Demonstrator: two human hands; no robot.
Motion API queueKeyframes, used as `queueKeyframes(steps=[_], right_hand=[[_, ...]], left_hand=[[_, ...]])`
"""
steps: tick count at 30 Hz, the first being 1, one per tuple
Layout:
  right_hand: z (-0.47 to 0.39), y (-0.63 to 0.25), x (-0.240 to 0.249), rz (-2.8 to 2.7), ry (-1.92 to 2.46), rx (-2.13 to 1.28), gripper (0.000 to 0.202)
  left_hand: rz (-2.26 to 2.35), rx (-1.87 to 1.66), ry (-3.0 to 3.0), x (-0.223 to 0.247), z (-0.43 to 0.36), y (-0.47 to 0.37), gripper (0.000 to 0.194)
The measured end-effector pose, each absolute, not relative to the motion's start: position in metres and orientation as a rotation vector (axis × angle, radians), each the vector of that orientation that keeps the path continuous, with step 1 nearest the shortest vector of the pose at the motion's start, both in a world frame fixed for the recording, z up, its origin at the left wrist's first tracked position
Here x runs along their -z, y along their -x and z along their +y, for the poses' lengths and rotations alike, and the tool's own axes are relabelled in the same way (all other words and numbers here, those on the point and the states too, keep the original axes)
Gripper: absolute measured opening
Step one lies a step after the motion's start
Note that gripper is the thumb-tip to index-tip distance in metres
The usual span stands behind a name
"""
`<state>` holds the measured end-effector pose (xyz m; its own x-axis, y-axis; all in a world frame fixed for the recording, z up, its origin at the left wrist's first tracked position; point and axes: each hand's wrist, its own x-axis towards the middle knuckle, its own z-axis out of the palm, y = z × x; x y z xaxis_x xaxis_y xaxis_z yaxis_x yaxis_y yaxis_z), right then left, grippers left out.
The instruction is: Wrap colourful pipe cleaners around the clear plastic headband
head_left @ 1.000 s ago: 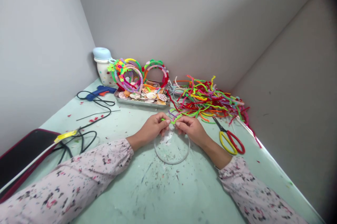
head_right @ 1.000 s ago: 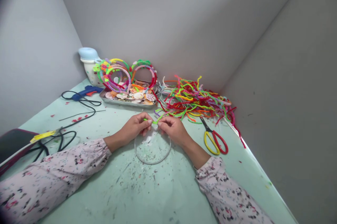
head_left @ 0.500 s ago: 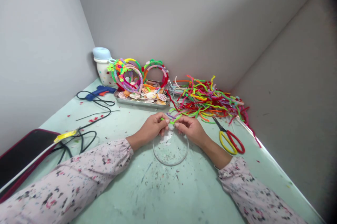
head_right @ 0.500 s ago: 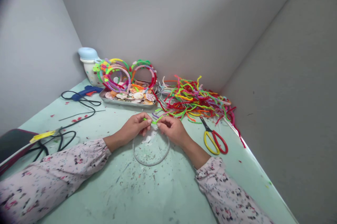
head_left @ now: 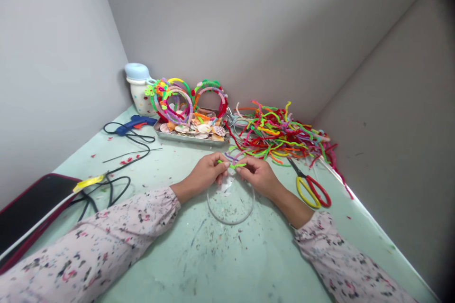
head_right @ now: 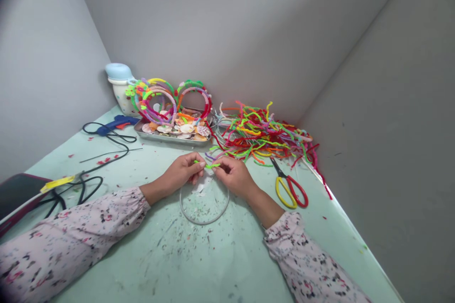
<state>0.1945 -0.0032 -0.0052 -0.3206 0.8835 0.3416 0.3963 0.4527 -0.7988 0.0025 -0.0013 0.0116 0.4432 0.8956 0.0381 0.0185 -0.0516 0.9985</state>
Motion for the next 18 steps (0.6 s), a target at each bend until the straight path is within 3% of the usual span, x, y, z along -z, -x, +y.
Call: queueKeyframes(steps=[6, 18], right_hand=[[-0.0069, -0.1931, 0.0001, -1.992, 1.063, -0.596, 0.011], [-0.0069, -0.1916, 0.0027, -1.986, 1.104, -0.607, 0.013]], left_hand=[[0.879, -0.88, -1.428, -0.0113, -0.0015, -0.0029, 0.022], [0.89, -0.877, -1.428, -0.0121, -0.0011, -0.0034, 0.024]])
